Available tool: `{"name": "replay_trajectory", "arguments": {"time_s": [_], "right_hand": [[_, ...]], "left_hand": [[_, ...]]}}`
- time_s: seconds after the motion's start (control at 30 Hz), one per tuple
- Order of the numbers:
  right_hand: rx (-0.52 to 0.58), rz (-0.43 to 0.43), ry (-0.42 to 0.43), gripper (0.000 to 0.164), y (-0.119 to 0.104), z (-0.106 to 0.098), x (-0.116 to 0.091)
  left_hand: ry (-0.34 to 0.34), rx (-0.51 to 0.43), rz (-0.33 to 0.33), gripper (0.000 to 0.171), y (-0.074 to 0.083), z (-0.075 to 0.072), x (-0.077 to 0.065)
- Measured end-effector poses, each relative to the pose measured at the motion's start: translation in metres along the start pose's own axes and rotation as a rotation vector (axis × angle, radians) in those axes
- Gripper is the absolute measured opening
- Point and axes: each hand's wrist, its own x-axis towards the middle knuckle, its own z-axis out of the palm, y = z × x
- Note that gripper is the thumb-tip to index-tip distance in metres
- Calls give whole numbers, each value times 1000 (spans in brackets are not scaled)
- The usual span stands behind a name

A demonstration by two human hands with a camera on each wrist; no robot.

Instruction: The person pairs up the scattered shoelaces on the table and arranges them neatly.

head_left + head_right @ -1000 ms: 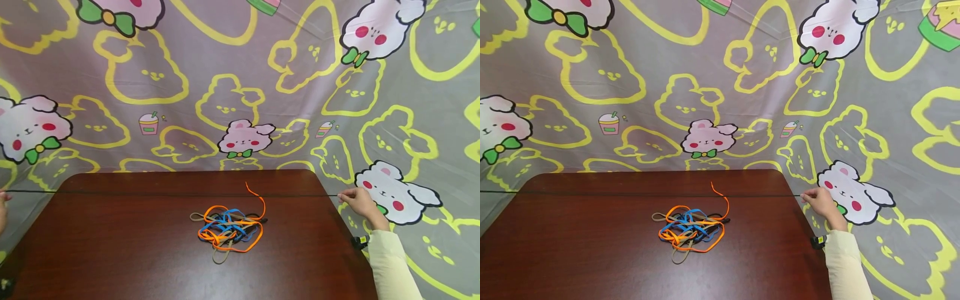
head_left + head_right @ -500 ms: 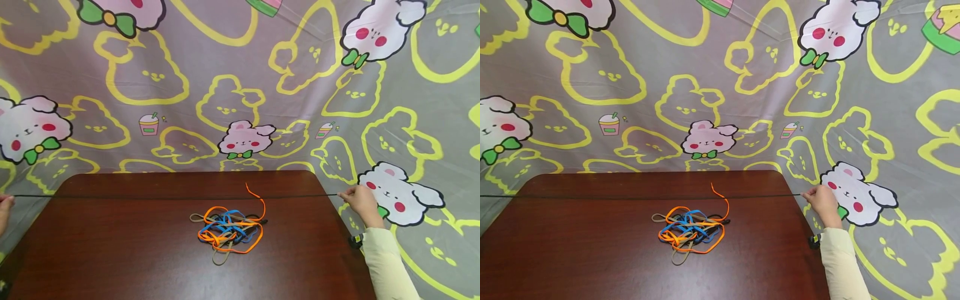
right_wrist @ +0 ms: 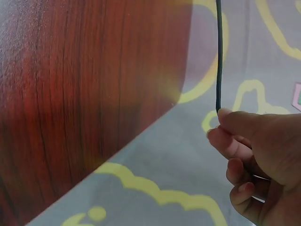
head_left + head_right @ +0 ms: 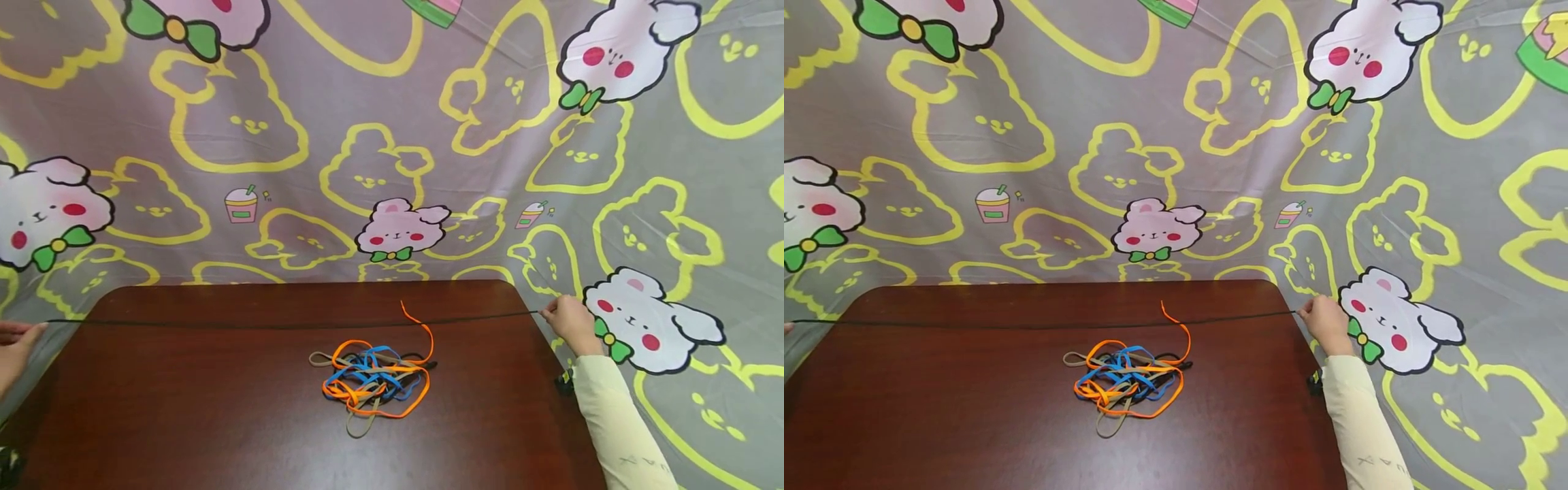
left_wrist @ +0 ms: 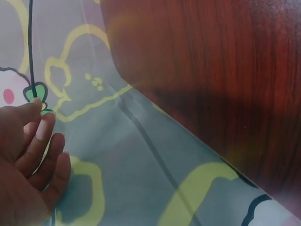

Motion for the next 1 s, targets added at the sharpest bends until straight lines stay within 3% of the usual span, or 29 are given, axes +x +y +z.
{"name": "replay_trajectory", "arguments": {"time_s": [0.1,0.17,0.33,0.47,0.67,0.77,0.9,1.0], "right_hand": [[-23,-16,18,32,-3,8,8],[-20,-31,26,39,-7,12,13],[22,-37,46,46,-19,17,29],[101,18,129,41,-30,16,44],[223,122,234,36,-39,21,58],[227,156,173,36,-39,32,59],[240,177,27,35,-34,52,57],[234,171,-9,33,-29,66,56]], "left_hand": [[-8,111,53,34,-3,5,4],[-56,170,76,42,4,7,4],[-182,282,132,35,40,9,-2],[-169,315,191,33,67,15,-1],[-195,386,77,38,99,27,-1],[-222,415,39,39,100,34,-5],[-254,426,39,35,91,40,-11],[-271,424,19,32,82,43,-15]]}}
